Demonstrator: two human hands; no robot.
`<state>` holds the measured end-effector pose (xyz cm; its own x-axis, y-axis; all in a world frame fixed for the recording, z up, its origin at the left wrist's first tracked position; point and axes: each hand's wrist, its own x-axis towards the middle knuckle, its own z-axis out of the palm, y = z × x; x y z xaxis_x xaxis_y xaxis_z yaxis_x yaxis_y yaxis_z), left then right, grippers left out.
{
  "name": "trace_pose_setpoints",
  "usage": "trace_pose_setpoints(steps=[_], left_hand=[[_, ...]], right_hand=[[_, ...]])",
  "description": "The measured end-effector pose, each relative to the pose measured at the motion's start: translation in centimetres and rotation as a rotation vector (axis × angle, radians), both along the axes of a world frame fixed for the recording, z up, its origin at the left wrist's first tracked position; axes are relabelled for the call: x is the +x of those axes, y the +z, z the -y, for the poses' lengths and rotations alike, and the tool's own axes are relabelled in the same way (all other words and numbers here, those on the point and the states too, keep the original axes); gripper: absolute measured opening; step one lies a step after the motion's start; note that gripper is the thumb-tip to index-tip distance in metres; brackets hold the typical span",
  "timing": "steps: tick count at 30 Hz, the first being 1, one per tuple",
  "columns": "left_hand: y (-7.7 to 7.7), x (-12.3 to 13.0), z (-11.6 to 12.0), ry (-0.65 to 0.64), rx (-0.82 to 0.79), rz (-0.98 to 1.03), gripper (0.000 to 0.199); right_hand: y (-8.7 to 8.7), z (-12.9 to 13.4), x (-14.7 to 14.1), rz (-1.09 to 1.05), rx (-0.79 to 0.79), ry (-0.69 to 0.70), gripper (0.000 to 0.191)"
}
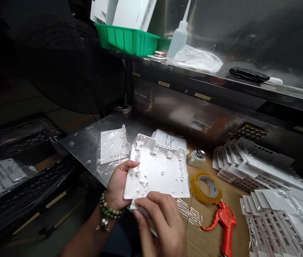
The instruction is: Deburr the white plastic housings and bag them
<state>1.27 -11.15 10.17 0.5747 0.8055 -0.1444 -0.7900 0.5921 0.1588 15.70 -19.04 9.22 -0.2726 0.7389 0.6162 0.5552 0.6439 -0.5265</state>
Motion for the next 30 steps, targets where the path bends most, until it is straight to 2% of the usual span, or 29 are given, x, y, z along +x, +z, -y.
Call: trace_pose_setpoints(steps=[4,7,10,12,16,17,19,23,26,28,30], left_hand=[[0.3,0.4,0.3,-0.003,-0.133,-0.002,0.067],[0.4,0.8,0.4,-0.008,-0.195,-0.014,0.069],[0.2,0.5,0.2,0.078,-0.208,-0.07,0.072],[-0.1,-0.2,-0.1,0.14,-0.23,-0.119,0.072],[-1.4,-2.5,-0.7,0.129,-0.231,-0.119,0.076],[-1.9,-3.2,-0.8,0.116,-0.179,-0.092,0.076],[-2.8,-4.2,-1.1,0.092,-0.005,0.014,0.075],[-3.8,-5.4,-1.5,0.009,0.234,0.28,0.064],[-3.9,-5.6,-1.4,-0.088,0.338,0.336,0.06],[-3.9,-5.6,-1.2,-0.096,0.333,0.306,0.058],[-3.9,-5.6,-0.9,-0.035,0.271,0.246,0.057]], right_hand=[[0.2,-0.1,-0.3,-0.006,0.039,-0.018,0.026],[0.1,-0.2,-0.4,0.068,0.074,0.009,0.027],[0.1,0.3,1.6,0.061,0.017,-0.055,0.023],[0.0,0.9,3.9,-0.016,-0.043,-0.172,0.019],[-0.9,2.1,8.8,-0.286,-0.119,-0.605,0.019],[-1.2,2.3,9.8,-0.348,-0.104,-0.692,0.021],[-2.0,2.7,11.3,-0.41,-0.045,-0.767,0.024],[-2.7,3.2,11.8,-0.315,0.03,-0.667,0.02],[-2.2,3.2,10.8,-0.21,0.055,-0.544,0.023],[-1.8,2.9,10.1,-0.155,0.086,-0.485,0.027],[-1.6,2.7,9.5,-0.083,0.114,-0.445,0.03]])
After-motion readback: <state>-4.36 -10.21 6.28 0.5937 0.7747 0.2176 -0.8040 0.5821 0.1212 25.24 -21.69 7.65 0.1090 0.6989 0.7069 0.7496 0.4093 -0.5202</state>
